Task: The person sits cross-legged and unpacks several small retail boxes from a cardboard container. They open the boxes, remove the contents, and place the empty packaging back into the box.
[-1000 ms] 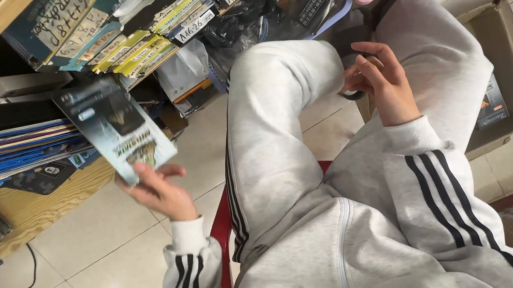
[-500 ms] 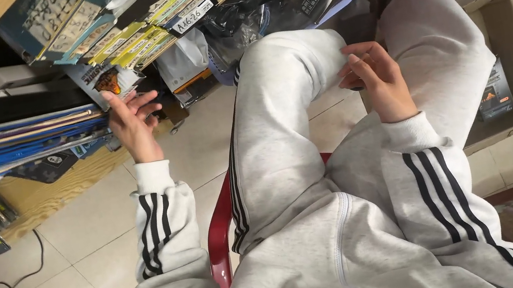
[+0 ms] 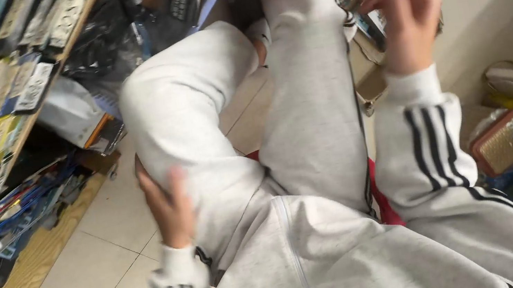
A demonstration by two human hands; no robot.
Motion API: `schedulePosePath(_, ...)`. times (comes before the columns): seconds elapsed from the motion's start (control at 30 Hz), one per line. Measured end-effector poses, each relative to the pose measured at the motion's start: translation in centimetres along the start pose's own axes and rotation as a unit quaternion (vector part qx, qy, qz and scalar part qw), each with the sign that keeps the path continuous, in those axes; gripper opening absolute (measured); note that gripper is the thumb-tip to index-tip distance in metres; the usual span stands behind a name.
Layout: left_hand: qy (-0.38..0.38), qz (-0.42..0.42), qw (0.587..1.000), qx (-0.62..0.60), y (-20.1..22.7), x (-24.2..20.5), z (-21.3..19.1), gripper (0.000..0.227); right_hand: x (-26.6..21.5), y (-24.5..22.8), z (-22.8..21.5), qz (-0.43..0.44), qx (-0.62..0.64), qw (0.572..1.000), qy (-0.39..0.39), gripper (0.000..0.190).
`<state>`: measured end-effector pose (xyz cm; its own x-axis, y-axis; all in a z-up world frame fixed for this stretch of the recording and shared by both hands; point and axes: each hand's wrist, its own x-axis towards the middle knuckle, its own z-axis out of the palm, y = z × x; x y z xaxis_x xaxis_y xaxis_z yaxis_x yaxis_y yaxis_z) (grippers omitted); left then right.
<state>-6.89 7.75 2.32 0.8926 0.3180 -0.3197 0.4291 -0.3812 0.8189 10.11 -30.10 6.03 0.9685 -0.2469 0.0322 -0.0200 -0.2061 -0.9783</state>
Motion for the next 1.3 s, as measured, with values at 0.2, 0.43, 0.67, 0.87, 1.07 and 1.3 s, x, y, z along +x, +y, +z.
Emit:
schedulePosePath(0.2, 0.031, 0.162, 0.963, 0.214, 5.1, -0.4, 2.8, 0.097, 0.1, 24.3, -12.0, 0.390, 0.088, 0.894, 0.202, 0.024)
schedulePosePath(0.43, 0.002, 0.199, 0.921, 0.334, 6.2, 1.7, 3.7, 0.104, -6.2, 41.7, -14.9, 0.526, 0.371, 0.736, 0.210, 0.044)
schedulePosePath(0.67, 0.017, 0.212, 0.915, 0.343, 8.0, 3.7, 4.9, 0.090, 0.2, 34.2, -10.9, 0.489, 0.372, 0.675, 0.409, 0.071)
schedulePosePath(0.87, 0.024, 0.216, 0.922, 0.320, 8.6, 4.2, 5.6, 0.082, 3.3, 37.4, -12.2, 0.522, 0.381, 0.592, 0.481, 0.078)
schedulePosePath(1.07, 0.026, 0.214, 0.921, 0.324, 8.8, 4.5, 6.0, 0.081, 0.8, 44.8, -14.1, 0.509, 0.356, 0.648, 0.441, 0.047)
schedulePosePath(1.3, 0.024, 0.226, 0.921, 0.316, 9.1, 4.4, 6.0, 0.079, -0.6, 39.0, -13.1, 0.420, 0.420, 0.665, 0.453, 0.064)
